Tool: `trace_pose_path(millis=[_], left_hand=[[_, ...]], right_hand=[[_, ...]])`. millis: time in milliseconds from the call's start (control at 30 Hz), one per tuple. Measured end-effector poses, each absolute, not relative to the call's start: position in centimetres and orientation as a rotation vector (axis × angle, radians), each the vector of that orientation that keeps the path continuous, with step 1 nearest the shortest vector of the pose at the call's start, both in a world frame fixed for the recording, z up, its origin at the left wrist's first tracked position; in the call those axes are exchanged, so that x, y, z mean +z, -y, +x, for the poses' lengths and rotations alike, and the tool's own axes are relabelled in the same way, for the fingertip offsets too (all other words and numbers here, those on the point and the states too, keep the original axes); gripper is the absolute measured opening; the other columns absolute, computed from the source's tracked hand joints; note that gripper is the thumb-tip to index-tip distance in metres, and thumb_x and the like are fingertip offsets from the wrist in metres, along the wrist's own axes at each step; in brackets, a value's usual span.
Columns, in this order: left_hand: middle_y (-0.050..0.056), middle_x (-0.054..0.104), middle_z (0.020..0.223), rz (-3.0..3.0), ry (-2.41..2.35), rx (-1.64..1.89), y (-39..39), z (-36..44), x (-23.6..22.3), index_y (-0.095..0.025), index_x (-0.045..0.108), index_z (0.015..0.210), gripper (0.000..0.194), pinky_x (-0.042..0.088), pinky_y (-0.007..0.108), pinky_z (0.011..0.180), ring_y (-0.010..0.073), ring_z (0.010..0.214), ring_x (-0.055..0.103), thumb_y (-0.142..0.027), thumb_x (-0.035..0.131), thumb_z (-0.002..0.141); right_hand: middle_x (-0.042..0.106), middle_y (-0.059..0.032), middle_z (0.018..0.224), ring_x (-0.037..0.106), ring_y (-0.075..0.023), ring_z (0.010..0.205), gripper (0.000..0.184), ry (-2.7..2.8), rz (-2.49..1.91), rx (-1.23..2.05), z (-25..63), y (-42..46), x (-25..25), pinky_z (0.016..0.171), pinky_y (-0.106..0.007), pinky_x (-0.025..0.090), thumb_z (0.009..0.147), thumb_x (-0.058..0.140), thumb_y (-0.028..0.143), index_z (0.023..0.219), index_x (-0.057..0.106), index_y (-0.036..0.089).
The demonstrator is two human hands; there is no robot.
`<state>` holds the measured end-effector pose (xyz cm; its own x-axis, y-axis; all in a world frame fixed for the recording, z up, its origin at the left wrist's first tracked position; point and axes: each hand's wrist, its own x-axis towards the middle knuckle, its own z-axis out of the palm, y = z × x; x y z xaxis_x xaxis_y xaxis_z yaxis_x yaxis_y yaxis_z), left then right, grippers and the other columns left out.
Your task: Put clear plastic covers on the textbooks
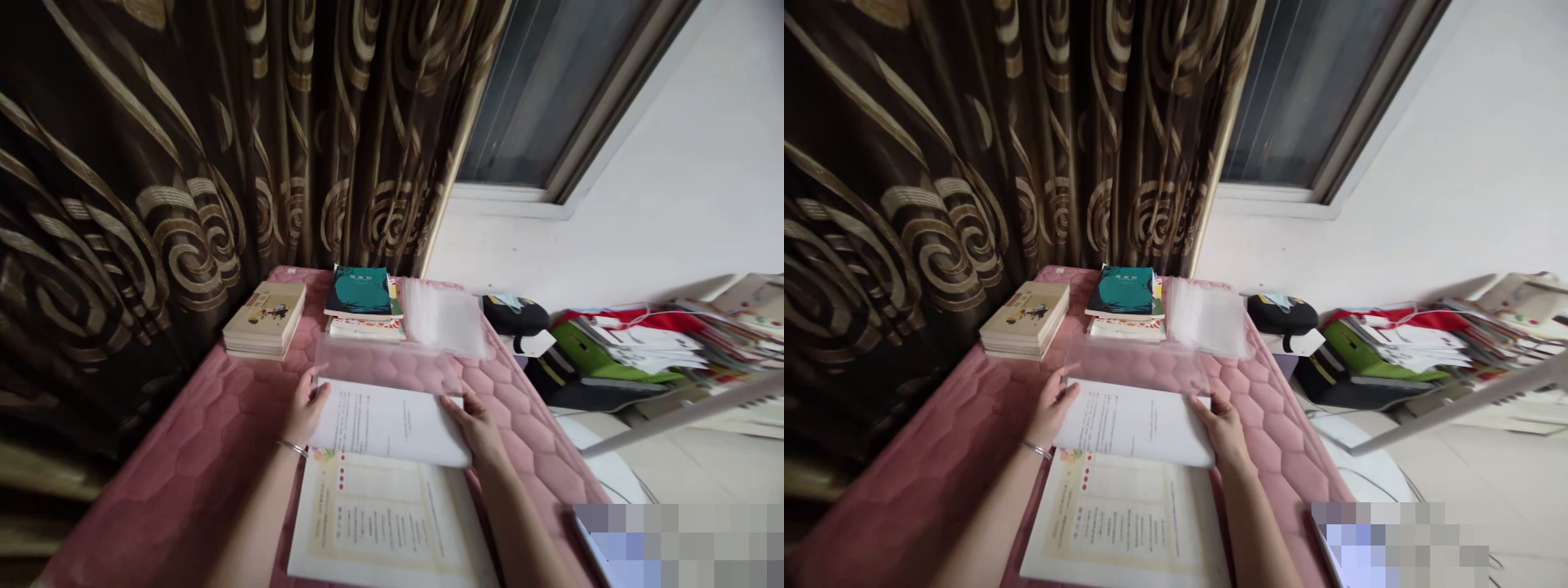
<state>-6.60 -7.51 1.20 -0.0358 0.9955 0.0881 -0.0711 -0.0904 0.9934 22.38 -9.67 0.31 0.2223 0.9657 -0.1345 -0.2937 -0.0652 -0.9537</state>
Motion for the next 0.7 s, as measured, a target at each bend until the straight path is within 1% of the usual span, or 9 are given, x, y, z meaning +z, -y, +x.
trace_pose_path(millis=[67, 133, 233, 300, 400, 467, 700], left_hand=[[-0.001, 0.061, 0.069, 1.196, -1.131, 1.332, 7.6, -6.5, 1.4, -0.016, 0.047, 0.117, 0.057, 0.040, 0.023, 0.054, 0.0136, 0.059, 0.054, -0.049, 0.064, 0.073], [-0.001, 0.061, 0.070, 1.186, -1.141, 1.337, 7.6, -6.4, 1.5, -0.016, 0.047, 0.116, 0.057, 0.040, 0.023, 0.054, 0.0140, 0.060, 0.054, -0.049, 0.065, 0.072], [-0.002, 0.060, 0.069, 1.182, -1.156, 1.341, 7.6, -6.4, 1.4, -0.016, 0.048, 0.113, 0.056, 0.040, 0.023, 0.055, 0.0138, 0.060, 0.054, -0.049, 0.065, 0.071], [-0.003, 0.059, 0.067, 1.187, -1.166, 1.345, 7.6, -6.4, 1.3, -0.017, 0.049, 0.109, 0.051, 0.039, 0.022, 0.054, 0.0128, 0.059, 0.052, -0.048, 0.064, 0.072], [-0.003, 0.059, 0.068, 1.189, -1.184, 1.356, 7.5, -6.5, 1.1, -0.017, 0.052, 0.102, 0.043, 0.038, 0.021, 0.055, 0.0119, 0.059, 0.051, -0.046, 0.064, 0.072], [-0.002, 0.060, 0.069, 1.186, -1.190, 1.362, 7.4, -6.6, 1.0, -0.017, 0.052, 0.100, 0.041, 0.038, 0.022, 0.055, 0.0122, 0.060, 0.052, -0.045, 0.064, 0.072], [-0.002, 0.060, 0.067, 1.175, -1.170, 1.381, 7.2, -6.5, 0.8, -0.017, 0.053, 0.100, 0.042, 0.039, 0.022, 0.054, 0.0128, 0.059, 0.053, -0.044, 0.066, 0.071]], right_hand=[[0.068, 0.0024, 0.079, 0.058, -0.0147, 0.058, 0.045, 0.808, -1.148, 1.193, 22.3, 9.7, 0.3, 0.051, -0.026, 0.047, 0.058, 0.082, 0.039, 0.097, 0.064, 0.025], [0.067, 0.0023, 0.080, 0.057, -0.0139, 0.059, 0.042, 0.838, -1.148, 1.153, 22.3, 9.6, 0.2, 0.051, -0.025, 0.046, 0.059, 0.081, 0.040, 0.095, 0.064, 0.025], [0.064, 0.0022, 0.074, 0.055, -0.0133, 0.057, 0.037, 0.876, -1.179, 1.100, 22.3, 9.5, -0.2, 0.050, -0.024, 0.044, 0.059, 0.081, 0.043, 0.085, 0.063, 0.022], [0.062, 0.0026, 0.070, 0.052, -0.0128, 0.056, 0.036, 0.888, -1.207, 1.063, 22.4, 9.4, -0.4, 0.049, -0.023, 0.042, 0.060, 0.080, 0.045, 0.080, 0.061, 0.022], [0.057, 0.0039, 0.062, 0.047, -0.0113, 0.052, 0.036, 0.901, -1.250, 0.988, 22.4, 9.3, -0.6, 0.046, -0.022, 0.037, 0.059, 0.080, 0.046, 0.070, 0.057, 0.021], [0.054, 0.0046, 0.058, 0.044, -0.0102, 0.050, 0.038, 0.912, -1.273, 0.945, 22.5, 9.3, -0.8, 0.045, -0.021, 0.035, 0.058, 0.080, 0.047, 0.066, 0.054, 0.020], [0.056, 0.0038, 0.060, 0.046, -0.0109, 0.052, 0.039, 0.905, -1.279, 0.933, 22.4, 9.3, -0.7, 0.046, -0.022, 0.037, 0.057, 0.080, 0.048, 0.069, 0.057, 0.020]])
